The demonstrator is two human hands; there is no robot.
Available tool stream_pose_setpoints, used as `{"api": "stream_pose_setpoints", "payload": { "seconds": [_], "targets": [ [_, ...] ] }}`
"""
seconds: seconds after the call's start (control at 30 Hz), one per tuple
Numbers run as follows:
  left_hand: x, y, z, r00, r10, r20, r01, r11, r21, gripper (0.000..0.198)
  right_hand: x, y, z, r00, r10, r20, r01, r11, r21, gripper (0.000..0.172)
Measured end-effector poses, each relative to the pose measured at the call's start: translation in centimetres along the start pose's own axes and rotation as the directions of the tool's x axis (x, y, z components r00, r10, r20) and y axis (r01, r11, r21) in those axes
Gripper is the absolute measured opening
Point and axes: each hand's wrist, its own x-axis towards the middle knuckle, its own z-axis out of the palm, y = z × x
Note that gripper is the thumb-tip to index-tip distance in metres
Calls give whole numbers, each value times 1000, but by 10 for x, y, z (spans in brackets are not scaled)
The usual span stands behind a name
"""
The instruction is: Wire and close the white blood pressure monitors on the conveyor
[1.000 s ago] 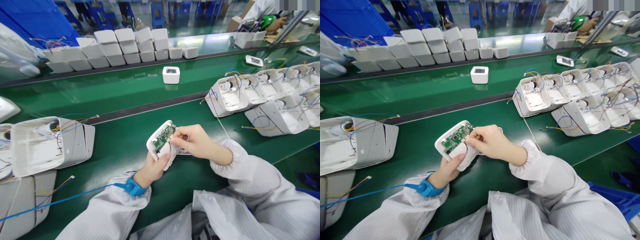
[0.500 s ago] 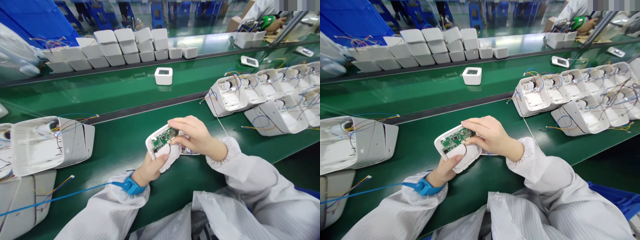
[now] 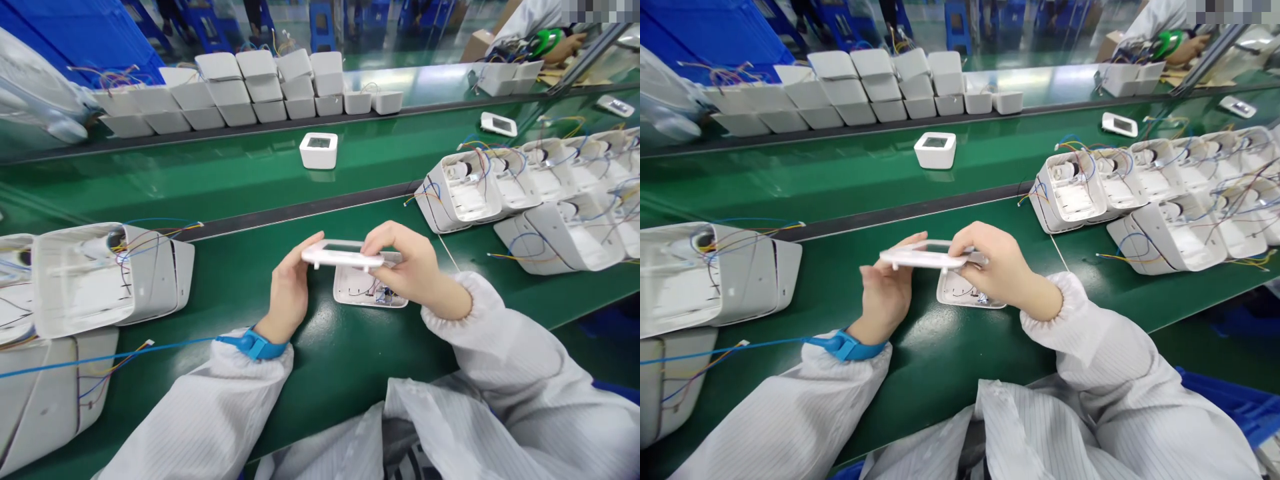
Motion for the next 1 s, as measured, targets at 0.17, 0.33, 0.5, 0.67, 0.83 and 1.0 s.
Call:
{"api": "stream_pose_setpoints", "payload": {
  "seconds": [0.17,0.33,0.5,0.67,0.83,1.0],
  "targets": [
    [-2,2,-1,958,-32,285,-125,848,515,81,-8,1,19,875,-331,354,430,866,-254,25],
    [-6,10,12,938,-64,340,-179,752,634,98,-8,4,13,880,-227,418,366,884,-289,13],
    [-6,10,8,962,76,261,-190,876,443,78,3,15,-10,971,34,235,22,972,-232,40],
    [-14,5,6,974,138,180,-174,964,203,78,2,10,-5,811,350,468,-24,820,-572,16],
    [-20,0,12,946,171,275,-174,985,-13,76,-1,-8,2,700,469,539,121,665,-737,15],
    [-22,-2,12,958,133,253,-119,990,-70,78,-4,-8,10,748,432,505,109,670,-734,14]
  ]
}}
